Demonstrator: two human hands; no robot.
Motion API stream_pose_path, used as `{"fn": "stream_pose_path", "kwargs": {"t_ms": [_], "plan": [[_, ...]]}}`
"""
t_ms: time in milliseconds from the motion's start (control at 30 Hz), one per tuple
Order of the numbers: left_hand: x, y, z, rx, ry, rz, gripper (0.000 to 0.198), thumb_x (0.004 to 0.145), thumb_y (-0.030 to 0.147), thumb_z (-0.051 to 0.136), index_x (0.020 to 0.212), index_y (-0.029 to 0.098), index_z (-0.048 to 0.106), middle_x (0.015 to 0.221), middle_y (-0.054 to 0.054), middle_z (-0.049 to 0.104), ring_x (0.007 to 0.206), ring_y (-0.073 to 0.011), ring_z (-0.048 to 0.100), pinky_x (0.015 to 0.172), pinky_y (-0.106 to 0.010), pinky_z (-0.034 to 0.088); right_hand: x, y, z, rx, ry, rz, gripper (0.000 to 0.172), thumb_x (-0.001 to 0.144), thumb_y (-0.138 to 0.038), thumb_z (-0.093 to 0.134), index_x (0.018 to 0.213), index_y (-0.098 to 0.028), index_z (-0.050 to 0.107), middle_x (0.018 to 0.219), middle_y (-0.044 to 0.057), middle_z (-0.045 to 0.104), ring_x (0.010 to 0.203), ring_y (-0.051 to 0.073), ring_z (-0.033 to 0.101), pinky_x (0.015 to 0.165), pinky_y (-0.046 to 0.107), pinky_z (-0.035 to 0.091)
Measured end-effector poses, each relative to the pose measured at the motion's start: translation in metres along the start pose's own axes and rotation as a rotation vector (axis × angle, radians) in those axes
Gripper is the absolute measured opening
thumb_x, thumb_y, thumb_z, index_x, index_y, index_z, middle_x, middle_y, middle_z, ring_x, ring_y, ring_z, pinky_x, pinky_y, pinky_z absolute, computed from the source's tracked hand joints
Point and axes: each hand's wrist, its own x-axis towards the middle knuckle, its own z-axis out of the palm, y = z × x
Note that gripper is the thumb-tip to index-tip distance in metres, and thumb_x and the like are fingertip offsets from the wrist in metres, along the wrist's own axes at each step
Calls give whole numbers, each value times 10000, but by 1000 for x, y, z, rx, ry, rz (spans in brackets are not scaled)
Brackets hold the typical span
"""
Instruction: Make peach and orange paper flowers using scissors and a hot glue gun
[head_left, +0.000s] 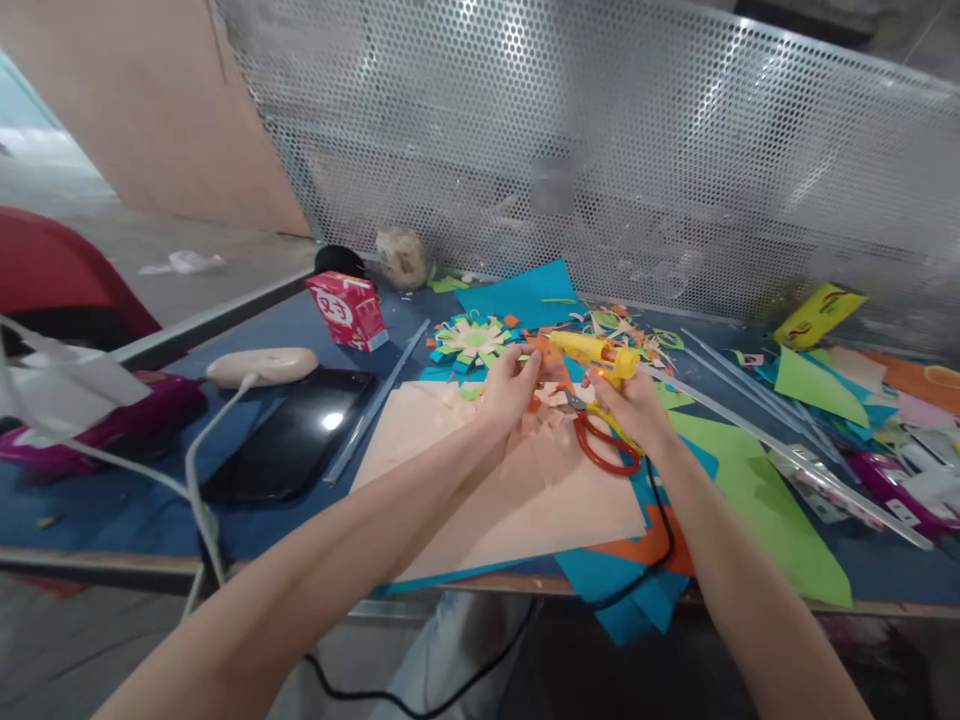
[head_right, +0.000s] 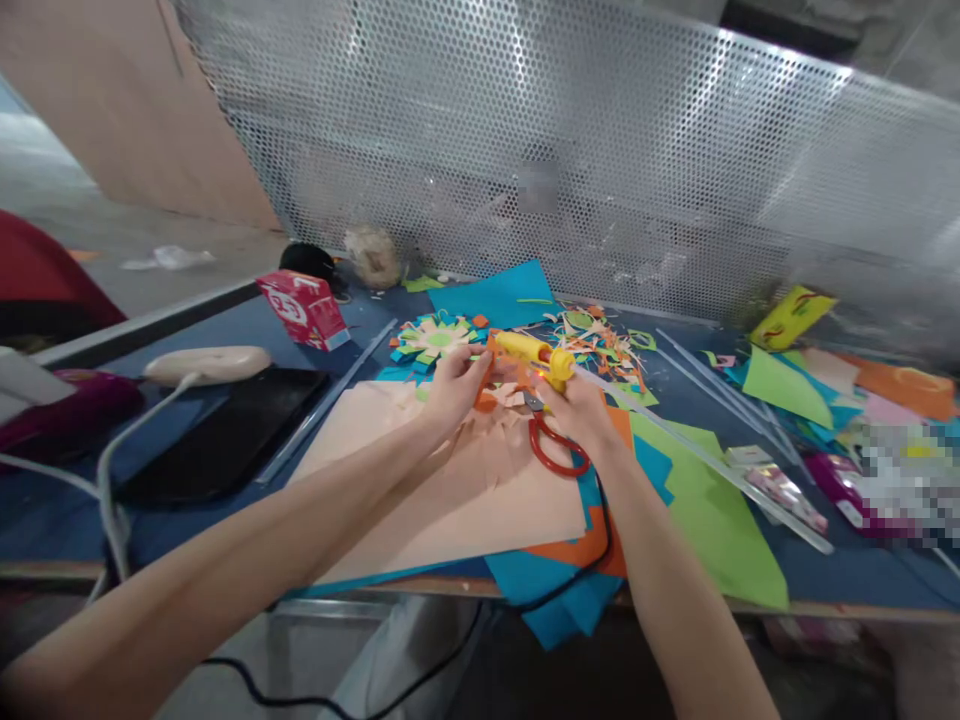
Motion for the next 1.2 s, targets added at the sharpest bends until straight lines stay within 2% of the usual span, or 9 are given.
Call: {"fn": "stream_pose_path", "kwargs": {"t_ms": [167, 600, 833, 1200], "plan": [[-3, 3, 2, -7, -16, 32, 76, 839, 254, 460, 800, 189, 465, 620, -13, 689, 589, -170, 684, 536, -232, 473, 0, -3, -2, -19, -4, -58, 339, 780, -510, 488, 716, -182, 545, 495, -33, 423, 481, 118, 408, 531, 263, 345], [-2, 3, 0, -44, -29, 53, 80, 830, 268, 470, 809, 191, 461, 602, -19, 681, 606, -197, 691, 605, -303, 527, 1, -1, -1, -21, 21, -53, 336, 776, -499, 502, 684, -178, 539, 476, -28, 433, 472, 123, 431, 498, 257, 333], [-2, 3, -1, 3, -17, 69, 77, 834, 262, 475, 813, 188, 472, 613, -19, 685, 582, -176, 683, 549, -248, 493, 2, 1, -2, -30, 48, -64, 344, 773, -514, 510, 670, -186, 533, 489, -15, 459, 510, 146, 483, 507, 264, 356], [1, 1, -2, -31, -14, 89, 76, 822, 267, 476, 795, 196, 464, 587, -7, 675, 571, -171, 676, 524, -232, 466, 3, -1, -4, -9, 72, -68, 375, 761, -562, 504, 665, -200, 521, 487, -12, 458, 523, 156, 500, 503, 268, 387]]}}
